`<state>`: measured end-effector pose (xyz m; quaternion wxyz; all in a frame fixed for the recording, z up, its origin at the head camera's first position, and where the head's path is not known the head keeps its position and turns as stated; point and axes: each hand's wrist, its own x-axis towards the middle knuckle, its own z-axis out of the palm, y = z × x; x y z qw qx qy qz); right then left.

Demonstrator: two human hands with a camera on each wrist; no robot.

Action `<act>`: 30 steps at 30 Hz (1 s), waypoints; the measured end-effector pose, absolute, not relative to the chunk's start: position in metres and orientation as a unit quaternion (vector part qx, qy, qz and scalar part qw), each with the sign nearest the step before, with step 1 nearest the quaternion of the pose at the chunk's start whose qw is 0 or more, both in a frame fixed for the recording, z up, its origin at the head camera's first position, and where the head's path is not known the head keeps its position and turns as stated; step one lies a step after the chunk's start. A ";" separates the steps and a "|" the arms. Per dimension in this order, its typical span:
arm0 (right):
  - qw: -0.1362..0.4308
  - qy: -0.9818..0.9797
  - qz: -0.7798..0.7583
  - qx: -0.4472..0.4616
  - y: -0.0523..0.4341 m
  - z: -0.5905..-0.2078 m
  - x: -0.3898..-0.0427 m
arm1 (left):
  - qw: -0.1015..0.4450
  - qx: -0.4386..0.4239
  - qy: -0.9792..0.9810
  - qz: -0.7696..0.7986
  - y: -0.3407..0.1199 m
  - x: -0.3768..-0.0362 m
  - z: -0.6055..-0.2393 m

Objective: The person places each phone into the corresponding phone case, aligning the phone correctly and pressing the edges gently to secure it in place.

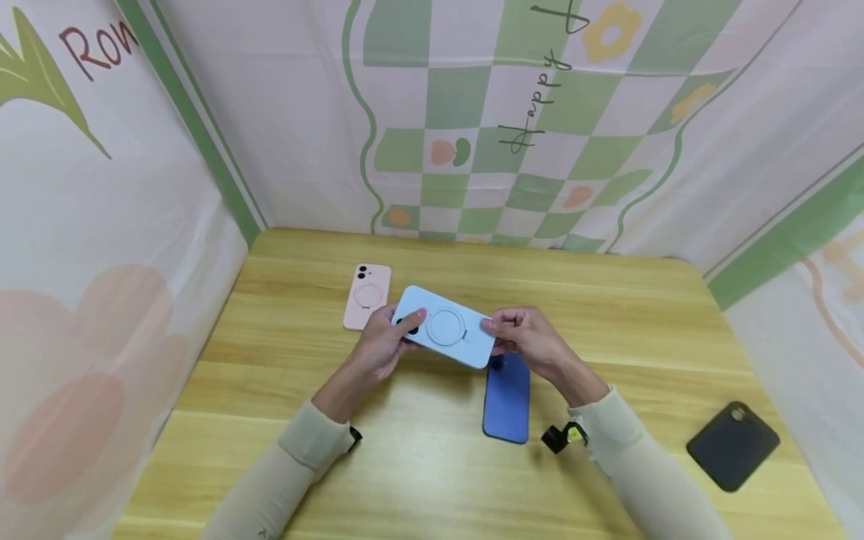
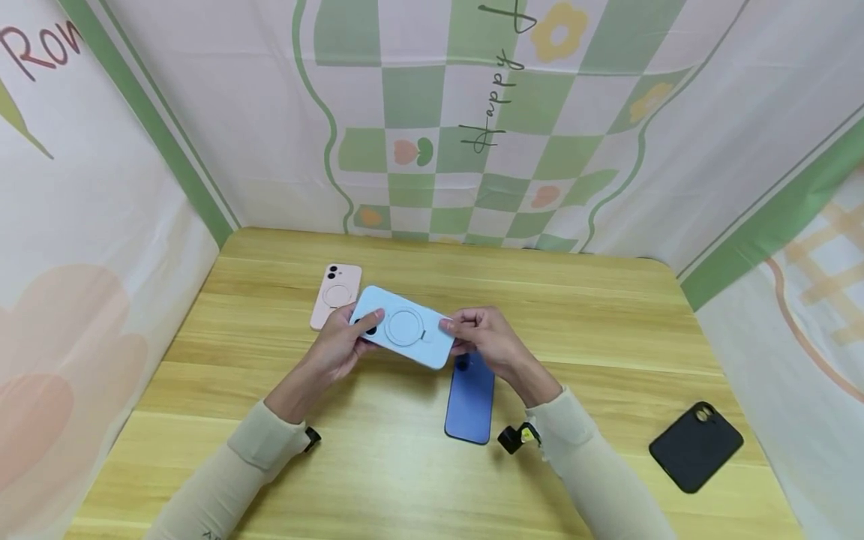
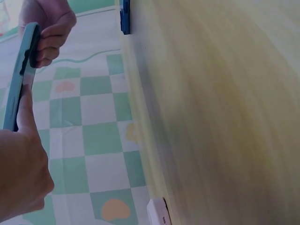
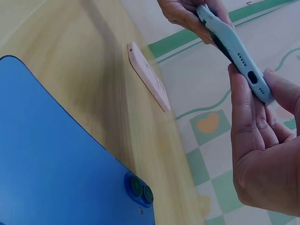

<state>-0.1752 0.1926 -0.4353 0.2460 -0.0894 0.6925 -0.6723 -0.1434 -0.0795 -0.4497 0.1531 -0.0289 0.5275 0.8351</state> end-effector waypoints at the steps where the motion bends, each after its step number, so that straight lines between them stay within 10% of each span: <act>1: 0.250 0.689 -0.674 -0.095 0.194 -0.435 -0.176 | 0.158 -0.022 0.532 0.832 -0.080 -0.143 -0.449; 12: 0.314 0.620 -0.695 -0.184 0.206 -0.438 -0.181 | 0.166 0.096 0.577 0.794 -0.089 -0.139 -0.448; 30: 0.211 0.794 -0.553 -0.140 0.198 -0.419 -0.169 | 0.175 0.010 0.611 0.772 -0.082 -0.141 -0.453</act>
